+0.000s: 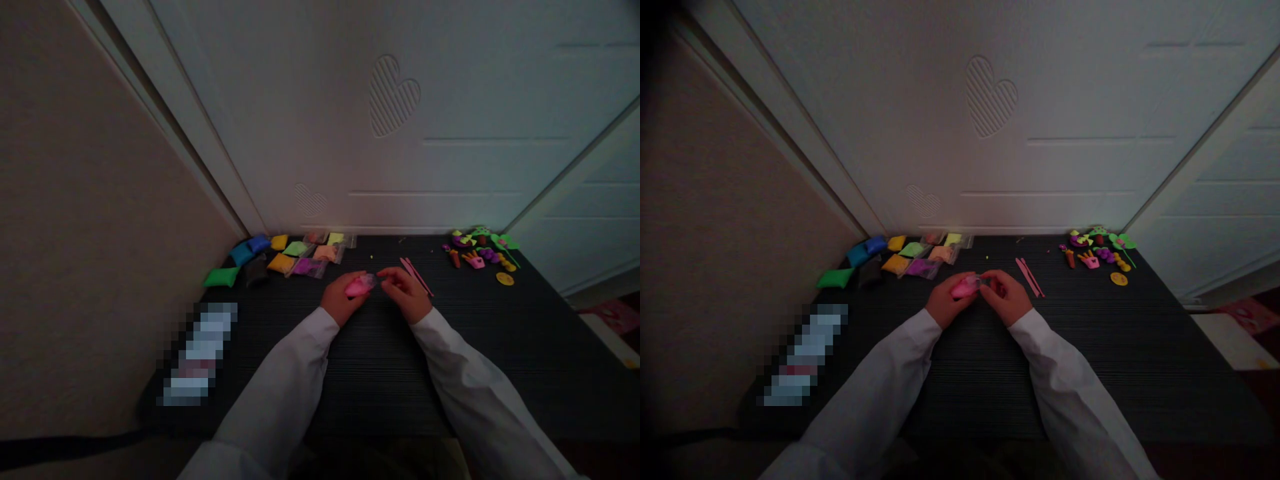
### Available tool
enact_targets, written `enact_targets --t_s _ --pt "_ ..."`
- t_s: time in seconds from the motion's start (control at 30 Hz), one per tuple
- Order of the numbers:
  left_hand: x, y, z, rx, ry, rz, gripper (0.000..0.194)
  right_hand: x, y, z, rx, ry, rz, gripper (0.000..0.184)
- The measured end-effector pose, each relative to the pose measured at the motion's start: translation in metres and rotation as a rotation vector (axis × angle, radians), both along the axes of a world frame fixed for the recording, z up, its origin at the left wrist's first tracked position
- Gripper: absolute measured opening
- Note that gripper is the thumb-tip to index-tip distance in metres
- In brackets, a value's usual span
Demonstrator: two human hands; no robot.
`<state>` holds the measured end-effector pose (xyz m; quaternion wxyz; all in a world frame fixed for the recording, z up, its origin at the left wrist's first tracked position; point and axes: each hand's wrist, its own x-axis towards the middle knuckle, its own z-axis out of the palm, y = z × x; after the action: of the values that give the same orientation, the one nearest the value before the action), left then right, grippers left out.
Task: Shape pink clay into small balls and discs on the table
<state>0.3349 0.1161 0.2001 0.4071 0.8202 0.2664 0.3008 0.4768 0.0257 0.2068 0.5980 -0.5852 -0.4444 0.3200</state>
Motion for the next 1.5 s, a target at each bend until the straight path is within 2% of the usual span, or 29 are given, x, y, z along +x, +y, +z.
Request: enact_targets --t_s 0.13,0.23,0.37,0.63,0.8,0.9,1.17,1.33,1.5 --pt "0.001 -0.001 -0.004 0.041 0.027 -0.014 0.043 -0.006 -0.002 0.003 -0.003 -0.504 -0.019 0.027" --pt "0.001 -0.001 -0.003 0.044 0.028 -0.026 0.043 -0.007 -0.003 0.004 0.003 -0.618 -0.011 0.03" --pt "0.0 -0.001 -0.004 0.036 0.035 -0.049 0.044 -0.006 -0.003 0.004 -0.005 -0.665 0.017 0.034" --pt "-0.002 -0.002 -0.004 -0.038 0.058 -0.062 0.043 -0.002 -0.001 0.0 -0.03 -0.584 0.134 0.026" --pt "-0.001 -0.003 0.001 -0.11 0.061 -0.014 0.048 0.001 -0.001 0.003 0.022 -0.547 0.022 0.025" --pt "-0.001 -0.002 0.003 -0.141 0.066 -0.014 0.049 0.002 -0.002 0.006 0.052 -0.494 0.012 0.021" --pt "-0.004 0.002 0.008 -0.37 0.118 -0.209 0.042 0.006 -0.003 0.005 -0.104 -0.373 0.046 0.021" --pt "-0.005 0.003 0.009 -0.513 0.097 -0.28 0.037 0.01 -0.002 0.002 -0.09 -0.251 0.121 0.02" --pt "-0.004 0.003 0.008 -0.607 0.085 -0.325 0.036 0.01 -0.001 0.003 -0.077 -0.215 0.182 0.022"
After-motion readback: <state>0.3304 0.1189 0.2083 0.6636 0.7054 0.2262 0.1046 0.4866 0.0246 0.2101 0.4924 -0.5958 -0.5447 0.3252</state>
